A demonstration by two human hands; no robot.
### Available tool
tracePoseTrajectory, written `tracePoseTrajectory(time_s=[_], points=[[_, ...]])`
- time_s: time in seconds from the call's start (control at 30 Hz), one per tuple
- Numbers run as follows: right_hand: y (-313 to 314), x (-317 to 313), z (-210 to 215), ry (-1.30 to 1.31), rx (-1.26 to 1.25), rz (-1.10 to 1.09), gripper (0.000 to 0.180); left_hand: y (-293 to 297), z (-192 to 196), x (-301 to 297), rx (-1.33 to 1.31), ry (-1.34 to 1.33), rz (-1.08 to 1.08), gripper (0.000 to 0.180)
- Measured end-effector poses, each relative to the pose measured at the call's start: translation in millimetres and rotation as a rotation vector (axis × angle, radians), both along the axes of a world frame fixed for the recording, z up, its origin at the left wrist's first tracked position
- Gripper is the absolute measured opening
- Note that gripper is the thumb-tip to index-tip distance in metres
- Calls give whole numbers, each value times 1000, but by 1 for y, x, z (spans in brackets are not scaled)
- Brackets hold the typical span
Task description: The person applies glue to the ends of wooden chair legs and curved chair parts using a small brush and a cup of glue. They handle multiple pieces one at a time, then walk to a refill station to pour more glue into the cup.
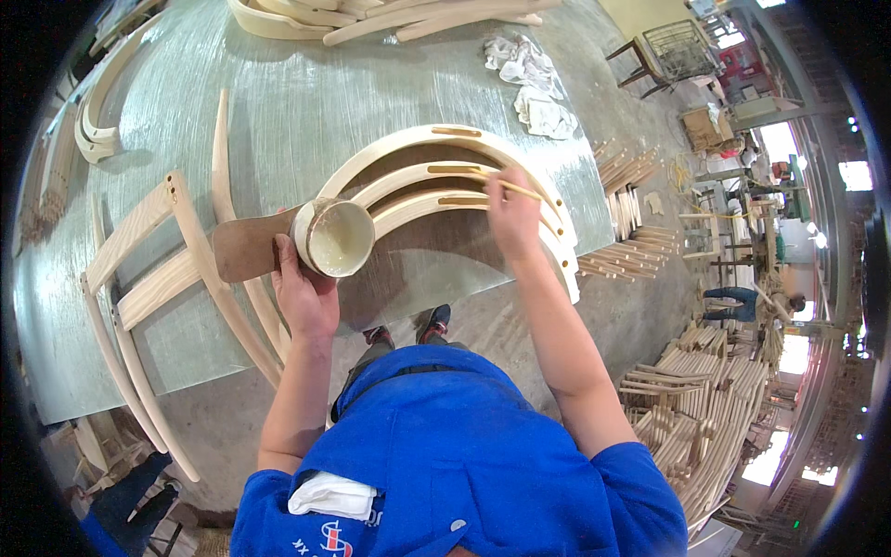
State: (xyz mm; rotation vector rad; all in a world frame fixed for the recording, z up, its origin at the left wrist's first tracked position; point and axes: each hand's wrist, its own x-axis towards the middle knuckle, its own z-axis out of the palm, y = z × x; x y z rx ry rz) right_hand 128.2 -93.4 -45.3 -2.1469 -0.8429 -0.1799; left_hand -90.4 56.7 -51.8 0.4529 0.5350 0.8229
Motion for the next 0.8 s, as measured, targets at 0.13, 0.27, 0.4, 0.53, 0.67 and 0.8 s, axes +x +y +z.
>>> tracePoseTrajectory(time_s=[0.13,0.27,0.4,0.53,0.67,0.8], points=[[1,-5,-1,21,3,21,12,2,-1,2,1,29,12,43],[2,-3,-4,0,9,39,12,0,4,1,-1,23,13,43],[-6,-1,0,56,6,60,9,2,0,0,29,0,21,43],[24,-13,0,-133,60,345,7,-1,0,-1,27,21,7,43],[16,6,6,-148,-88,309,7,-2,5,-2,17,32,21,44],[-15,26,4,-251,-77,162,8,-3,3,-5,-2,15,19,45]])
